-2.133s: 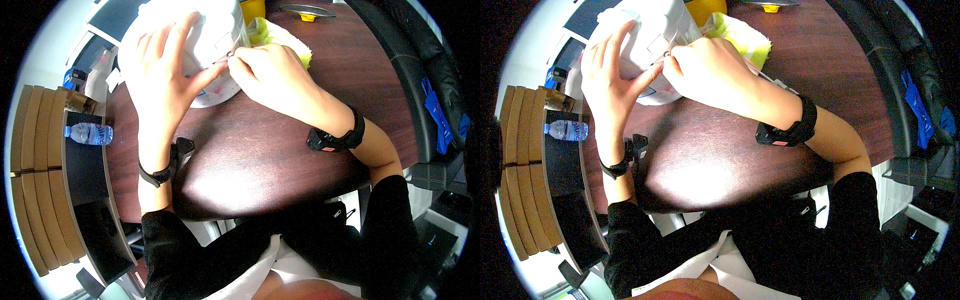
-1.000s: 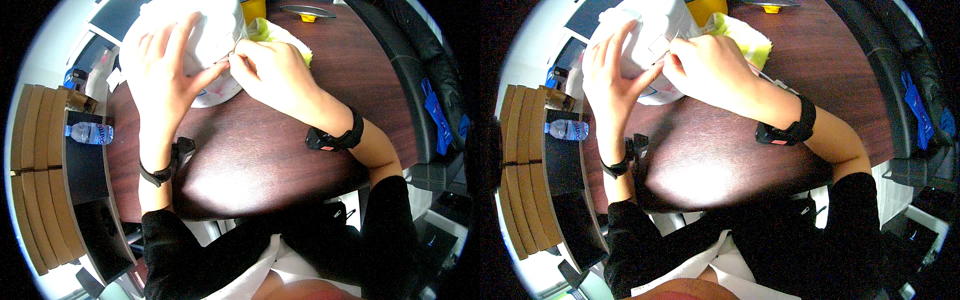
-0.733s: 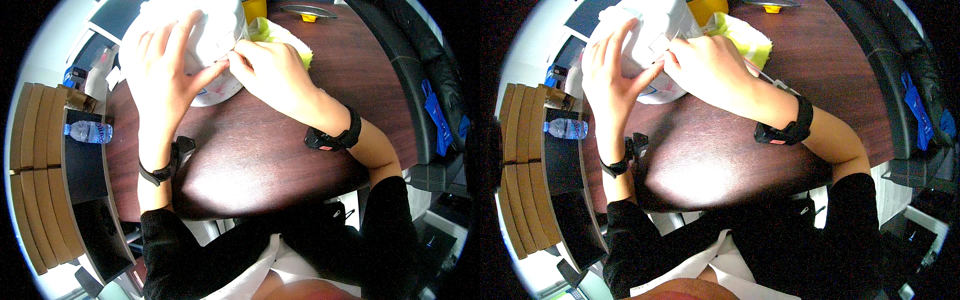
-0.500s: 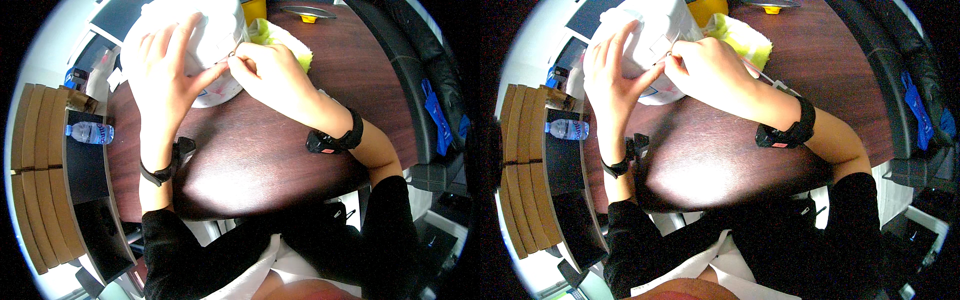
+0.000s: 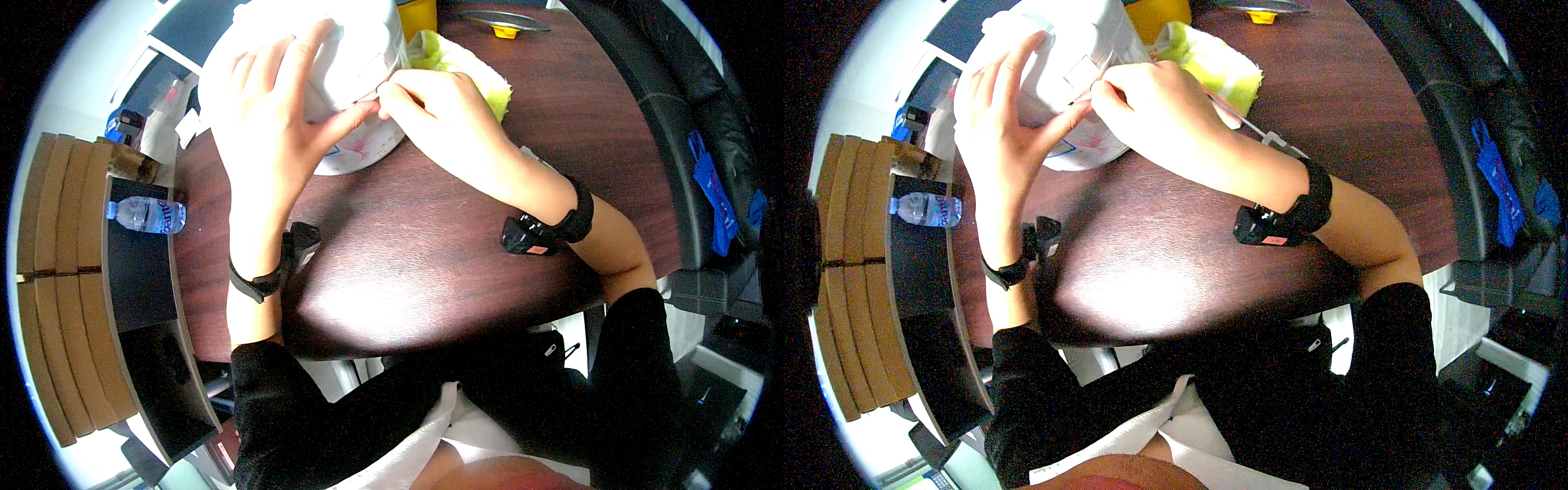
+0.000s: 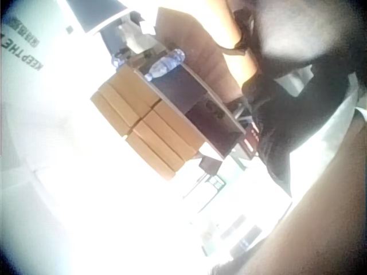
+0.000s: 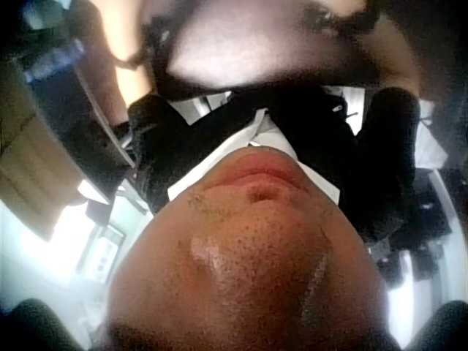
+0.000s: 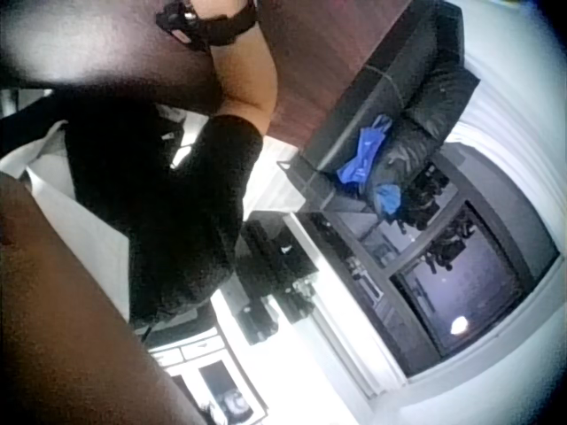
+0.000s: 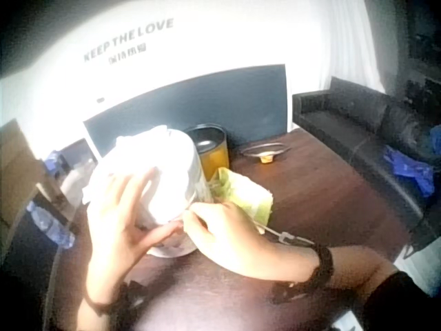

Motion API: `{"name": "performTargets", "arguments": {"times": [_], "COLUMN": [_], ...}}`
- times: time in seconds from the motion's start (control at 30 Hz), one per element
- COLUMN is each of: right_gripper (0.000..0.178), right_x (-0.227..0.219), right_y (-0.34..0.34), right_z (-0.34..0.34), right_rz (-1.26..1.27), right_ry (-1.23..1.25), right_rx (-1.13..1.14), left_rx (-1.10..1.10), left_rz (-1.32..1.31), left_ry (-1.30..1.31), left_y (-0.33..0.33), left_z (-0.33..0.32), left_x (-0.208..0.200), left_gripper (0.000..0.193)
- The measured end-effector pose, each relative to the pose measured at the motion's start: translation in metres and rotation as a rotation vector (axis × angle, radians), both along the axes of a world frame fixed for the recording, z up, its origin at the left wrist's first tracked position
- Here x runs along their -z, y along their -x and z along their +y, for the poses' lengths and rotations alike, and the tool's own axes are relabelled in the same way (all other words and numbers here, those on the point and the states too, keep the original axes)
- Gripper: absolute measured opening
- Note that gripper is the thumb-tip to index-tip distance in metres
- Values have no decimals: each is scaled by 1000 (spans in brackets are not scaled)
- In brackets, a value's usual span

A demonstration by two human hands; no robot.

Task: The person uses a screwdriver to remove and reinsert screws on a white rice cooker, then wipes the cooker and a yellow pot with a cloth. The person also wipes the table surface.

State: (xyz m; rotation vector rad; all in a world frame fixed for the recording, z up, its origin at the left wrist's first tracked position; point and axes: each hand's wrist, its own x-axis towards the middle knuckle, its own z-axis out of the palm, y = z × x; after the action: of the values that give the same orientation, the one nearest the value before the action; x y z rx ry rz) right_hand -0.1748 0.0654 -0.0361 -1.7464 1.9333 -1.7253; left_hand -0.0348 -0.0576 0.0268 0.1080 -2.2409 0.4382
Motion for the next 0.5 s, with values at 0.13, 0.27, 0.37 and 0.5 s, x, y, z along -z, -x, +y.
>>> {"name": "performTargets", "arguments": {"times": [0.13,0.27,0.37,0.5], "right_gripper": [12,16,16,15], "right_x": [-9,-11,-10,-8], "right_y": [-2,-6,-7,-10], "right_z": [13,14,13,11], "right_rz": [183,236,258,244], "right_ry": [25,55,65,63], "right_rx": [158,183,202,208], "left_rx": [-5,-44,-62,-60], "left_rz": [-12,-41,-45,-46], "left_ry": [-22,-48,-55,-52], "left_y": [1,-1,-1,-1], "left_z": [1,6,7,7], "left_x": [1,-2,-1,-1], "left_gripper": [74,76,75,75]}}
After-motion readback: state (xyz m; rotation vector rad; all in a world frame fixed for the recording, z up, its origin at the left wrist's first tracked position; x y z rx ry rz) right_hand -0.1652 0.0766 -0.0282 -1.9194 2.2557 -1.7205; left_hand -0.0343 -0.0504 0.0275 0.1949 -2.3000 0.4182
